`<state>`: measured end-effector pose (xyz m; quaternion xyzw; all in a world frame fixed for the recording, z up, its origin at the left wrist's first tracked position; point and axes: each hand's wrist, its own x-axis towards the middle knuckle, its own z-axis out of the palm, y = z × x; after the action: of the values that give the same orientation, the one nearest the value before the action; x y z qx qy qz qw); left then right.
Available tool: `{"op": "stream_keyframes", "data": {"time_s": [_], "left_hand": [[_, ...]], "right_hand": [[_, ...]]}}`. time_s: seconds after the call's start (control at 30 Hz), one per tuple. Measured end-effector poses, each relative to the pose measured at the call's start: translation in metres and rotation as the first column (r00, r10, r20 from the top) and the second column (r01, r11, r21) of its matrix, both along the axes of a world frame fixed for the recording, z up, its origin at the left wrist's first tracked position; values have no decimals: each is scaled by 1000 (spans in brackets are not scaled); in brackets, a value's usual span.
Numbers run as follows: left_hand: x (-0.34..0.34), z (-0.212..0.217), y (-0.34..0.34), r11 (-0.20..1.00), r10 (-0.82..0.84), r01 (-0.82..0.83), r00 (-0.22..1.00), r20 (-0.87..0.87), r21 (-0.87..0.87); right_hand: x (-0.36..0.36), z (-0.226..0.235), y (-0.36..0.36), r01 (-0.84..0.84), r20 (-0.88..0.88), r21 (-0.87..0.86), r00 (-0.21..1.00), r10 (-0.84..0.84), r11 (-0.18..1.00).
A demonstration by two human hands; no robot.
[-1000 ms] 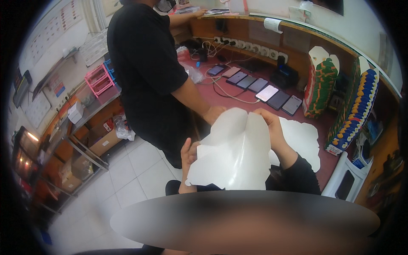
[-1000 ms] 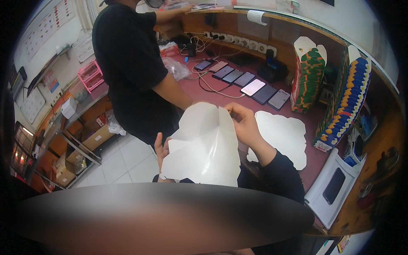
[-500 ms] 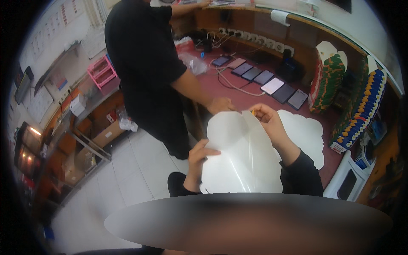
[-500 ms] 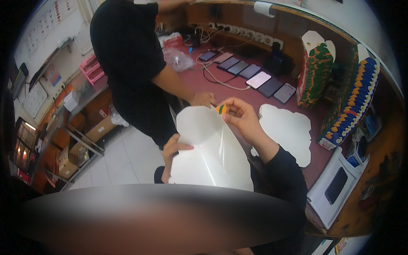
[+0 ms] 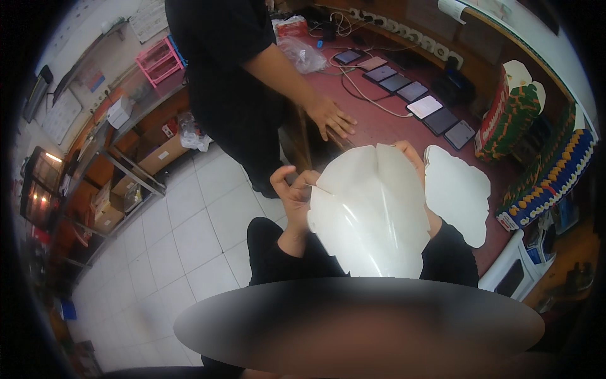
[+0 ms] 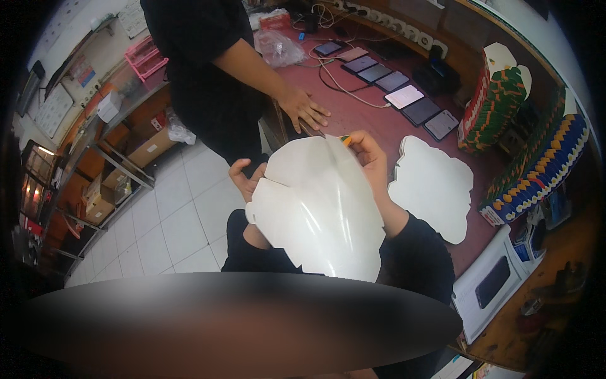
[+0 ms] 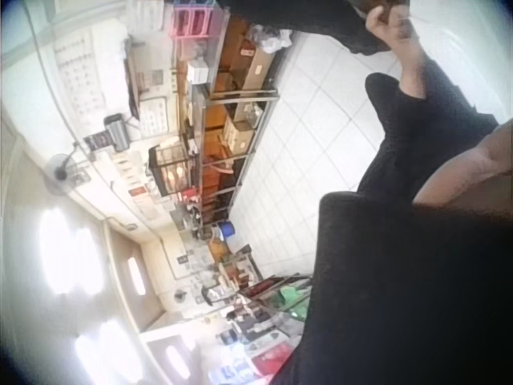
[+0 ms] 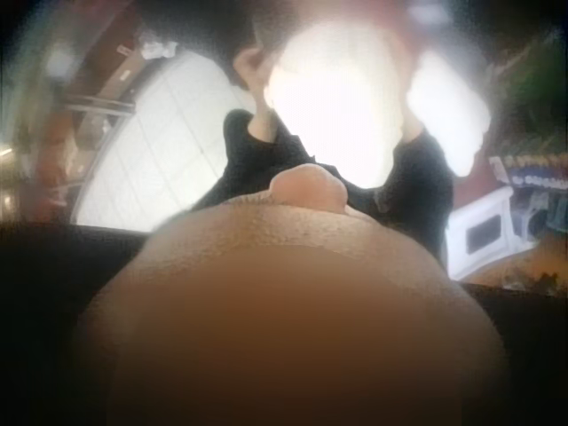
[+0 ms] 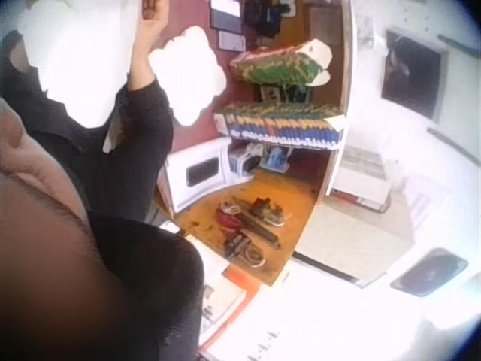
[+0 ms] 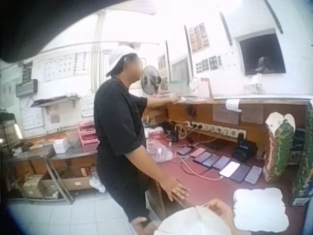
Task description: The person folds flat white paper cutouts into small decorative boxes, tucks flaps to form the shape, and places the finished boxes on the counter. They repeat this process with multiple units, handling each piece by hand.
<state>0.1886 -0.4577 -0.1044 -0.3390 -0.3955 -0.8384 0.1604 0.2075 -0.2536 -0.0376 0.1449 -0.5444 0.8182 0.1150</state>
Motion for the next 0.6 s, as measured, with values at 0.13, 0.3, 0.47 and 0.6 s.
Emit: {"op": "stream_keyframes", "data": {"time_s": [0.13,0.3,0.47,0.6], "left_hand": [[4,-19,-17,997,-3,8,998,62,-82],[-5,-55,-26,939,-327,312,940,98,145],[-4,-47,-10,934,-353,334,916,193,123],[-3,-18,10,942,-335,321,910,245,97]], "right_hand": [[0,8,13,-233,97,24,968,230,972],[-9,8,22,-474,172,-29,865,471,880],[-15,-5,18,-486,220,-152,832,509,861],[-17,-16,10,-204,279,-229,923,265,952]]}}
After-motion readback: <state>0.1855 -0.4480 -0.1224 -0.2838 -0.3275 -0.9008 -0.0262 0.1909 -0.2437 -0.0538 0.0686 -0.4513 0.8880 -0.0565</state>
